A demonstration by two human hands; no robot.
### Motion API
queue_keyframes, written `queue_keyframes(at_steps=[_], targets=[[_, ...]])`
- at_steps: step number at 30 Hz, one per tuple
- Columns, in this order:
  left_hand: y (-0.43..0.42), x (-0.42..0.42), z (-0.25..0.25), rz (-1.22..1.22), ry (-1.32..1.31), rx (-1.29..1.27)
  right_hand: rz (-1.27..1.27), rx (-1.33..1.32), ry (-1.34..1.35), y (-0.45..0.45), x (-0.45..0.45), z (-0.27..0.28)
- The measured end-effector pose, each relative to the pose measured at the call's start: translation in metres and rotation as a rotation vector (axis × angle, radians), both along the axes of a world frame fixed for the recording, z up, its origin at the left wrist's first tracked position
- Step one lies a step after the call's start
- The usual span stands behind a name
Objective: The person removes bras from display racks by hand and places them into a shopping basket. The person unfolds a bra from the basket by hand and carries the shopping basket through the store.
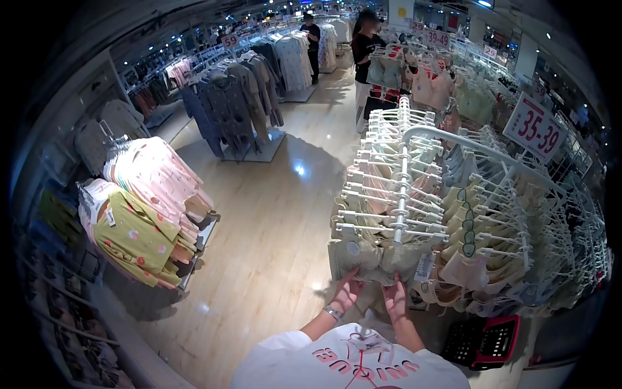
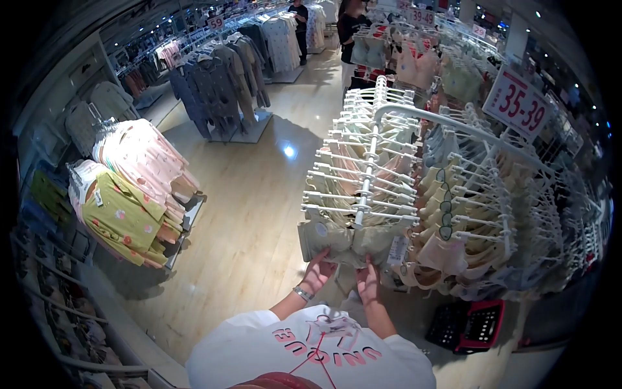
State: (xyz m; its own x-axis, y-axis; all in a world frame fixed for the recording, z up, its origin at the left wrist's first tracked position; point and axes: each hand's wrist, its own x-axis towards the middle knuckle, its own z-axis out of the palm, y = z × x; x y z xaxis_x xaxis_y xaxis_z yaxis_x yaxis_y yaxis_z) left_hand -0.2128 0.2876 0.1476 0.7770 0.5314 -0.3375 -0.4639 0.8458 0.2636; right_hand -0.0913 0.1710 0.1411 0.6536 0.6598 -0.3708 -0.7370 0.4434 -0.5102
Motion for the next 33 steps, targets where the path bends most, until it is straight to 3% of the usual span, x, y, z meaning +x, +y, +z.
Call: queue_keyframes(at_steps=[8,14,24,33], targets=[[0.001,0.0,0.0,-0.027,-0.051,0.009,0.017,-0.058,0.023,0.0,-0.004,0.005],[0.001,0.004,0.006,-0.004,0.032,-0.019,0.056,0.04,-0.052,-0.004,0.006,-0.022],[-0.004,0.014,0.015,0.037,0.102,-0.096,0.06,0.124,-0.041,-0.007,0.006,0.007],[-0.008,0.02,0.011,0.038,0.12,-0.176,0.134,0.033,0.022,-0.007,0.023,-0.015]])
